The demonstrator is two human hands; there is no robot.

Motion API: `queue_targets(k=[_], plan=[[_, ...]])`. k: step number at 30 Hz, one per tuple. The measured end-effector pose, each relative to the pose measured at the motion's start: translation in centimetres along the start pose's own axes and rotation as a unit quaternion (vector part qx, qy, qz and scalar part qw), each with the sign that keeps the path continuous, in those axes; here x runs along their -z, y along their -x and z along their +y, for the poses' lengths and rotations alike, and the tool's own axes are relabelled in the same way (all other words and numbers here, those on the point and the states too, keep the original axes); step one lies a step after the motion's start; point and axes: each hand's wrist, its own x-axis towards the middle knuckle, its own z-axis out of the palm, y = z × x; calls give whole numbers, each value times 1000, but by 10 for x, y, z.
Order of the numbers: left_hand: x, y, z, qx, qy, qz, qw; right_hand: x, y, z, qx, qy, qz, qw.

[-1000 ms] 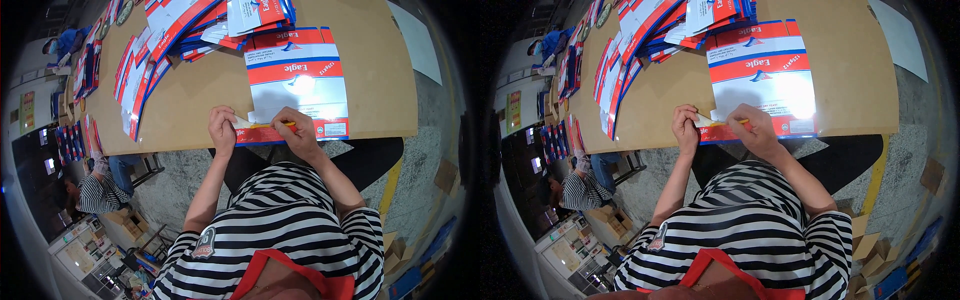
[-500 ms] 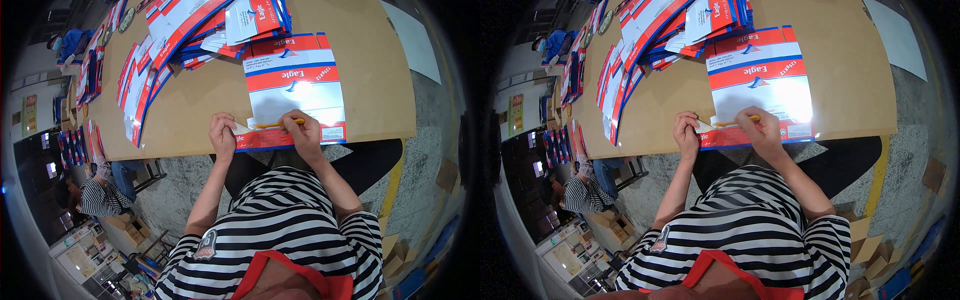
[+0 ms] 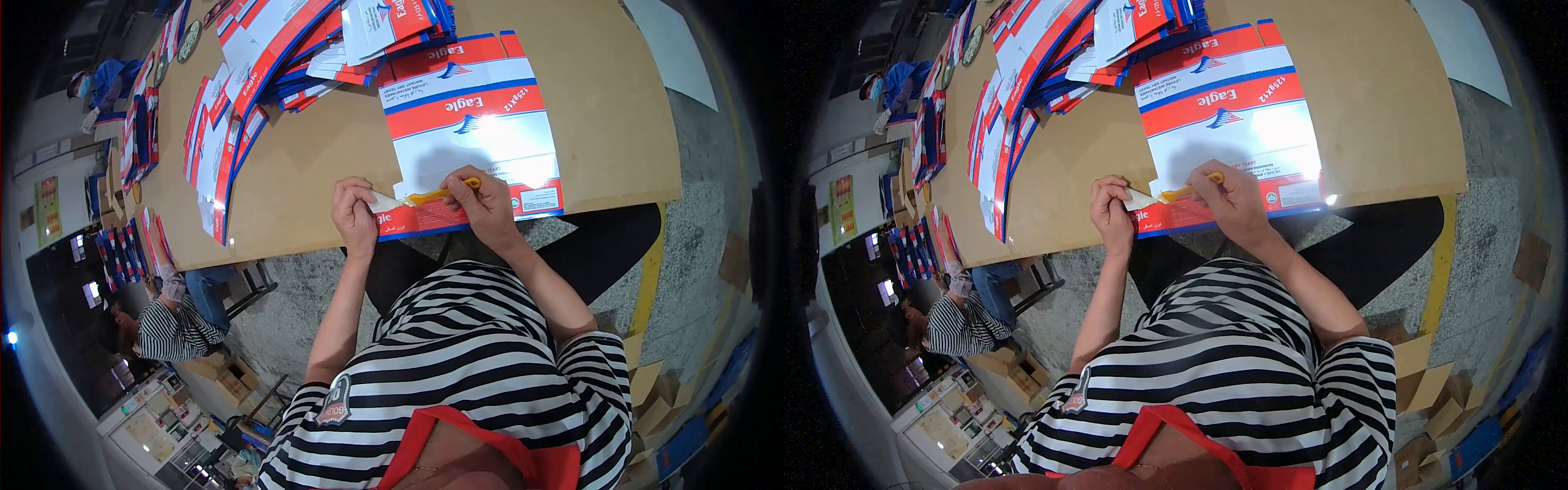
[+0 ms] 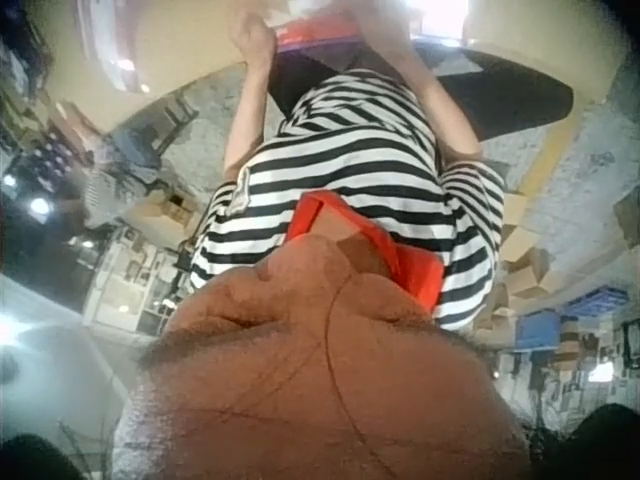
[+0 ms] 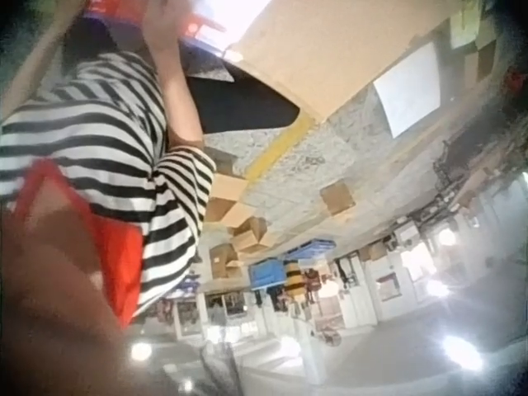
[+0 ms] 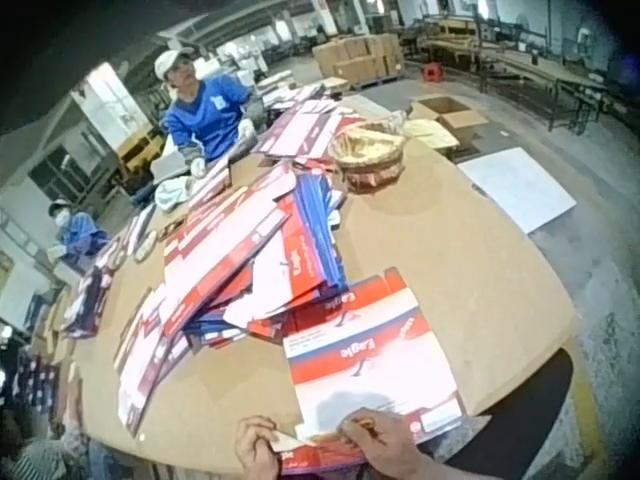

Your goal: The recorder is applying glue or adhesive to specific tabs on cardboard box templates using a small brush.

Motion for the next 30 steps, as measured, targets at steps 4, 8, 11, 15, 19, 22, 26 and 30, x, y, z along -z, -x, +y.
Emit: queue_targets(k=[4, 8, 11, 15, 19, 22, 26, 30], plan=[[-1, 0, 2, -4, -11, 1, 1000, 2, -3, -5, 26, 24, 20, 999], [-1, -1, 3, 1, -11, -1, 1000, -1, -5, -4, 15, 19, -15, 1000], [-1, -2, 3, -1, -6, 0, 1000, 4, -5, -9, 11, 44, -10, 999], [1, -2, 2, -7, -16, -1, 1000, 6, -6, -20, 31, -52, 35, 998], [0, 0, 3, -7, -18, -7, 1000, 15, -5, -17, 9, -78, 19, 997], [0, 1, 4, 0, -29, -15, 999, 14, -6, -19, 52, 3, -2, 999], [0, 1, 4, 1, -22, -2, 1000, 15, -6, -25, 72, 82, -55, 993], [-1, 0, 3, 8, -15, 0, 1000, 16, -11, -19, 104, 108, -76, 986]])
